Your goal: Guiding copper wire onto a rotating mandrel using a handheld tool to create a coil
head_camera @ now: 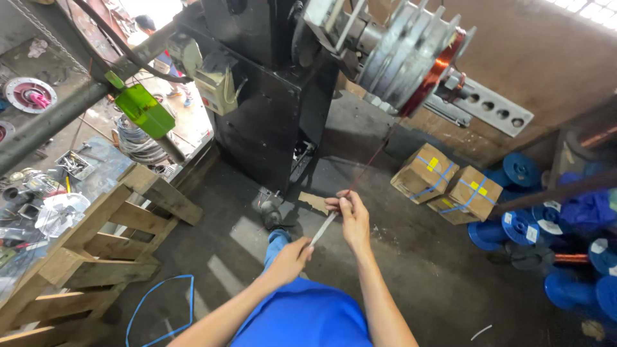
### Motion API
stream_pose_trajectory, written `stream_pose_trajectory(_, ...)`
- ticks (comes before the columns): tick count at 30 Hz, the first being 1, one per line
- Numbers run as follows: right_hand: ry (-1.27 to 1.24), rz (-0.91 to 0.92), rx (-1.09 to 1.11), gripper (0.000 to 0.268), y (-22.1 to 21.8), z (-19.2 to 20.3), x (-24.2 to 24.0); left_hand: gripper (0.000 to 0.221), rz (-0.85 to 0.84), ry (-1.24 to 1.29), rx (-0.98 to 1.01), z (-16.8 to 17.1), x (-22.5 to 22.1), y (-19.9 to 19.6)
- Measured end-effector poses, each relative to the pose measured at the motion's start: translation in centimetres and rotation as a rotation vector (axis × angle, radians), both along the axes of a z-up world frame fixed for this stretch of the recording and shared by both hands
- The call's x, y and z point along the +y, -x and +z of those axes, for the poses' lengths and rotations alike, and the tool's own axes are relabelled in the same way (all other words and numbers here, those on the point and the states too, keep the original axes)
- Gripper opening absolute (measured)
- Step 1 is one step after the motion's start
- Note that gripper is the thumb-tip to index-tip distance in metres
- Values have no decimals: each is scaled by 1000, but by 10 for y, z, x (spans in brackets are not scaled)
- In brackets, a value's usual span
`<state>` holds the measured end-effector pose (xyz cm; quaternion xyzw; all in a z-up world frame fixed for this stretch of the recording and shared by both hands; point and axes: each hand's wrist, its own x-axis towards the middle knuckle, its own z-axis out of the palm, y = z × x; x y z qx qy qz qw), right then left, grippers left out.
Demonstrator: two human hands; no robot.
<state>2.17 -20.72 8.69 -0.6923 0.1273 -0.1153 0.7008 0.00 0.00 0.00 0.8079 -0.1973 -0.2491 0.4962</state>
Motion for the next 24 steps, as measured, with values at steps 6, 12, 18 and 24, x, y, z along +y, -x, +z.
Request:
stream_pose_trajectory(6,48,-15,-27,23,11,-6,-15,27,84,250,114,-28,-41,-6)
stream_pose_trajectory(12,-63,2,-38,29,16,-17,-9,28,100,292,111,-44,-33,15)
stream_pose_trajectory(18,-382,-171,-98,19,-12,-51,10,22,-1,209,41,-18,3,1)
stream_pose_trajectory(24,-52,-366,-45,21,-56,-72,1,78,170,-317,-143,-170,136,27)
